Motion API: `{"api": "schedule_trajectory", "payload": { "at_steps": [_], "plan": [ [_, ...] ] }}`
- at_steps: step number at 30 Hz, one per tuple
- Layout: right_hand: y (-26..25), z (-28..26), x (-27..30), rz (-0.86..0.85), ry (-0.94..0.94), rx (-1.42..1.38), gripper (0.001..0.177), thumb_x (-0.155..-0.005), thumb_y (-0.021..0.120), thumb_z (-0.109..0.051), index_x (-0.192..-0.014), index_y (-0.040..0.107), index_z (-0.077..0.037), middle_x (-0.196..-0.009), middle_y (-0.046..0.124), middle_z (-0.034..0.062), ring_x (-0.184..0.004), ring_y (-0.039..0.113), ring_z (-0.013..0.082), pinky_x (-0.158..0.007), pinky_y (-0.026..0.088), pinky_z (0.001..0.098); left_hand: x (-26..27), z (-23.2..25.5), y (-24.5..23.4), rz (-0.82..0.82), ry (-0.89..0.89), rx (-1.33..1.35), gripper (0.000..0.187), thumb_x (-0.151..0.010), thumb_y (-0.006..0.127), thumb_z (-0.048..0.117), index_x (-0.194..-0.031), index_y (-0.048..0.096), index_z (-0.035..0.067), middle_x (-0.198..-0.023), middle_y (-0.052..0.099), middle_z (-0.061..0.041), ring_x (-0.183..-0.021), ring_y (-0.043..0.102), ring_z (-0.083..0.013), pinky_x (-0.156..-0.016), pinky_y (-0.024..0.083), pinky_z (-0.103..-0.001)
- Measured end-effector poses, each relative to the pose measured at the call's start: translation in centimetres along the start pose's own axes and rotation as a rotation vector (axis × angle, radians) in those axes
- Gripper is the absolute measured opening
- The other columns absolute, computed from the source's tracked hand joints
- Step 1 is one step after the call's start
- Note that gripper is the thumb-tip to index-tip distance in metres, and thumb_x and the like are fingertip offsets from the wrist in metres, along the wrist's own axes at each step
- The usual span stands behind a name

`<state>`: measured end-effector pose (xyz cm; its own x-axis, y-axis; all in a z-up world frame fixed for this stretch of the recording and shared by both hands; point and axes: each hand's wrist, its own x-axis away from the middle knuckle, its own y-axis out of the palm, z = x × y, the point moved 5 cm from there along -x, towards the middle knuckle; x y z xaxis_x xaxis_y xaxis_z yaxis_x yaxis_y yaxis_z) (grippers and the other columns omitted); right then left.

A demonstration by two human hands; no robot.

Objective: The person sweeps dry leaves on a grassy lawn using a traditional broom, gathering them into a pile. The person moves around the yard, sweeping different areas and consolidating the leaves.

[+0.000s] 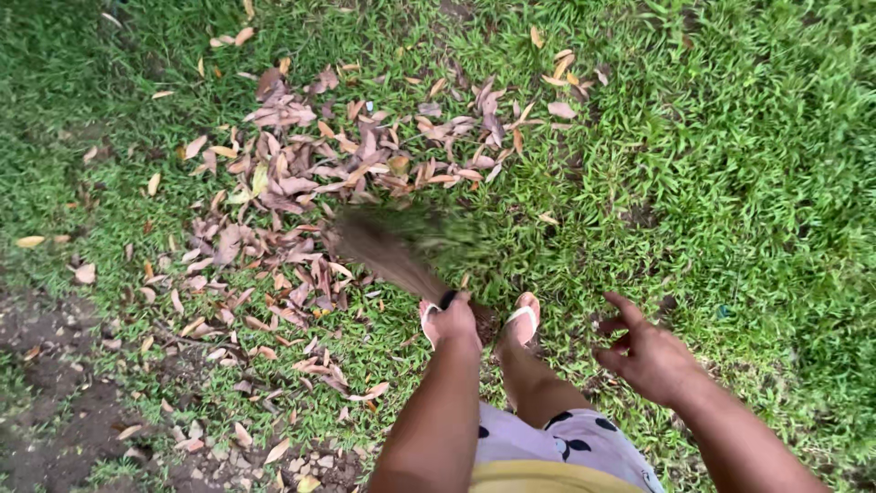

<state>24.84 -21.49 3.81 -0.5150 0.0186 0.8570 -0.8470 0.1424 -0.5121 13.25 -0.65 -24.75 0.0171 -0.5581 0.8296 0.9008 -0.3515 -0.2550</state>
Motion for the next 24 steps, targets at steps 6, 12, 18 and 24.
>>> {"api": "schedule_trajectory", "payload": {
  "at_steps": [6,12,18,24],
  "plan": [
    [0.8,-2.4,-0.5,-0.040,-0.122,0.074,0.094,-0.086,0.074,-0.040,-0.160,0.018,-0.027,-0.146,0.060,0.0020,-0.121,0.067,0.0233,-0.112,0.048,0.0352,3.7,1.8,-2.5,-0.151,0.141,0.109,0.072,-0.070,0.076,0.000,-0.135,0.045,0.012,-0.125,0.065,-0.007,-0.106,0.067,-0.0244,-0.093,0.052,-0.036],
    [-2.0,-6.0,-1.3,-0.013,-0.149,0.042,0.091,-0.085,0.070,-0.036,-0.161,0.019,-0.029,-0.146,0.060,-0.0009,-0.114,0.073,0.0224,-0.109,0.052,0.0349,12.5,-3.9,0.5,-0.902,-0.822,-0.001,0.033,-0.083,0.072,0.029,-0.109,0.063,0.010,-0.082,0.065,-0.009,-0.069,0.067,-0.0277,-0.067,0.059,-0.047],
    [-3.1,-6.5,-1.4,0.006,-0.093,0.065,0.092,-0.086,0.073,-0.035,-0.161,0.019,-0.031,-0.148,0.057,0.0005,-0.116,0.070,0.0225,-0.110,0.050,0.0362,8.3,-3.3,-0.5,-0.797,-0.840,-0.308,0.025,-0.079,0.070,0.028,-0.100,0.064,0.017,-0.082,0.067,-0.009,-0.069,0.066,-0.0278,-0.063,0.053,-0.052],
    [-2.8,-6.0,-1.4,0.000,-0.085,0.015,0.096,-0.084,0.074,-0.034,-0.162,0.018,-0.031,-0.146,0.061,0.0011,-0.114,0.073,0.0234,-0.110,0.052,0.0346,-5.9,6.0,-7.2,-0.010,-0.143,-0.209,0.039,-0.075,0.081,0.016,-0.103,0.059,0.002,-0.098,0.070,-0.011,-0.079,0.071,-0.0251,-0.070,0.060,-0.039]
  ]
}}
